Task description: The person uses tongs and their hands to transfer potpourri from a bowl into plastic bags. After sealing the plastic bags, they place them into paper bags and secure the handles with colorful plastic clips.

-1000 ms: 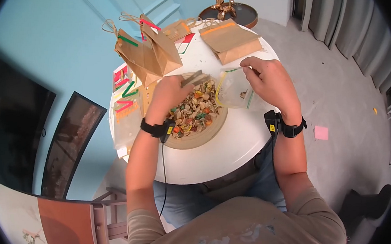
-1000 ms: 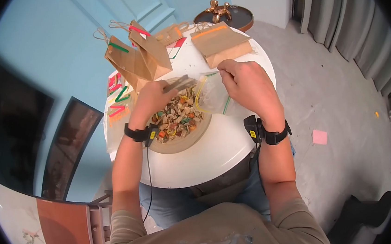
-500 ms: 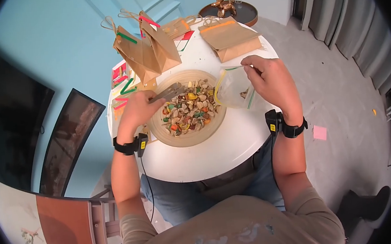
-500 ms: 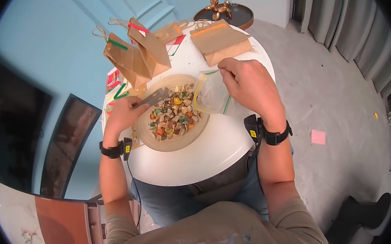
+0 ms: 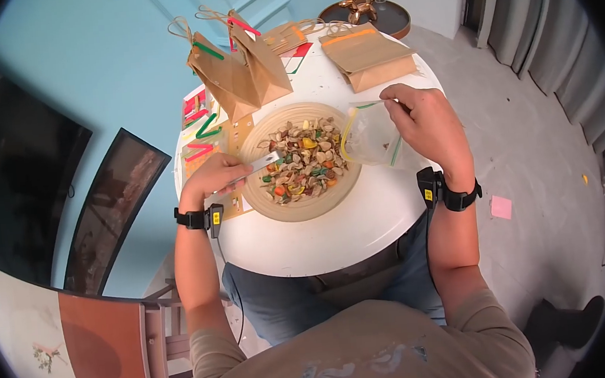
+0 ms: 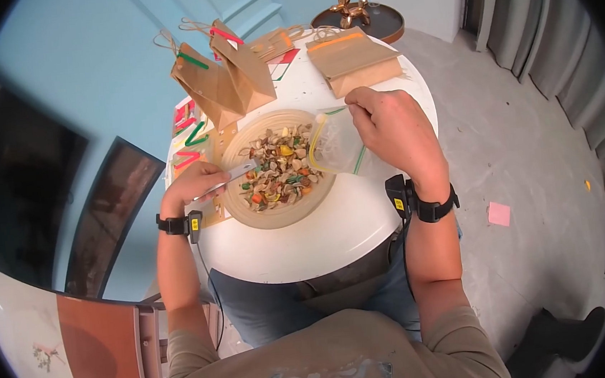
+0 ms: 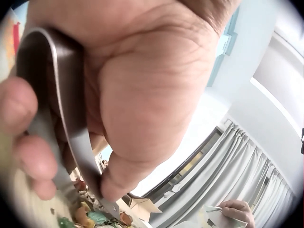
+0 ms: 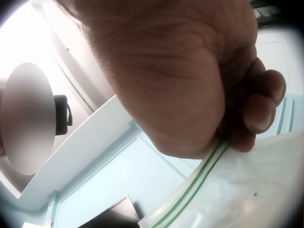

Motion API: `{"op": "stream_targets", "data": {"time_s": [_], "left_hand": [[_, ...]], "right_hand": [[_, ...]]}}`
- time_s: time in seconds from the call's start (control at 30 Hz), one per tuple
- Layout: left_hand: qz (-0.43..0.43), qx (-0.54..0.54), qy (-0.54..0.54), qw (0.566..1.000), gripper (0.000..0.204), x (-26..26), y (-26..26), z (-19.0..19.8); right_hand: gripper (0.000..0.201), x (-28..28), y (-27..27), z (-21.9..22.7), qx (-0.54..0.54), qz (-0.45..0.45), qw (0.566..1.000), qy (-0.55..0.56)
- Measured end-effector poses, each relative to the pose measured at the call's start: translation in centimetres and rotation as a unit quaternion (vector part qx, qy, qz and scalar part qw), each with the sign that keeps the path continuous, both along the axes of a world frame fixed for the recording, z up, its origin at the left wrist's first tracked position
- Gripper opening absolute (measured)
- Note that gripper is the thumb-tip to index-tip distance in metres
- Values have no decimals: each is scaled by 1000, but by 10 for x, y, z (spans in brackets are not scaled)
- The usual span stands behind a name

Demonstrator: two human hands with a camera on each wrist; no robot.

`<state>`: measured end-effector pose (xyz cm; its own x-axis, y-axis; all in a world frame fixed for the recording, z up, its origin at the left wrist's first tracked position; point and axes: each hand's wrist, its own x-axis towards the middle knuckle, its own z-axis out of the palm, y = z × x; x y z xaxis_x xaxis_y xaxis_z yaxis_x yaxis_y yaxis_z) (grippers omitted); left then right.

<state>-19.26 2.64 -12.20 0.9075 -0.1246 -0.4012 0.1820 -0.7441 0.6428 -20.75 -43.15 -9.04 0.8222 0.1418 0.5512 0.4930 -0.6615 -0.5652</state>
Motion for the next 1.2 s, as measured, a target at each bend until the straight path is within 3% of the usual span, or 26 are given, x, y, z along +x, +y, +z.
{"op": "stream_targets", "data": {"time_s": [0.2,0.37,0.7,0.9,1.1,1.2], "left_hand": [[-33,-6,10,999,38,10,-28,-1],[-4,-20,-9,1000,31,13,-40,-7],[-10,-7,-70,997,26,4,-36,-6],[14,12,-95,995,26,-10,-43,28],[-39,23,-138,989,23,-20,-78,70],[-106,25,-167,980,25,-25,-105,80]], "right_hand": [[18,1,9,-2,-2,27,999,19],[18,6,20,-9,-23,47,998,36],[20,12,27,-17,-28,56,998,31],[22,18,39,-26,-21,50,997,47],[24,22,48,-30,-33,54,997,54],[24,23,50,-31,-36,51,996,62]]}}
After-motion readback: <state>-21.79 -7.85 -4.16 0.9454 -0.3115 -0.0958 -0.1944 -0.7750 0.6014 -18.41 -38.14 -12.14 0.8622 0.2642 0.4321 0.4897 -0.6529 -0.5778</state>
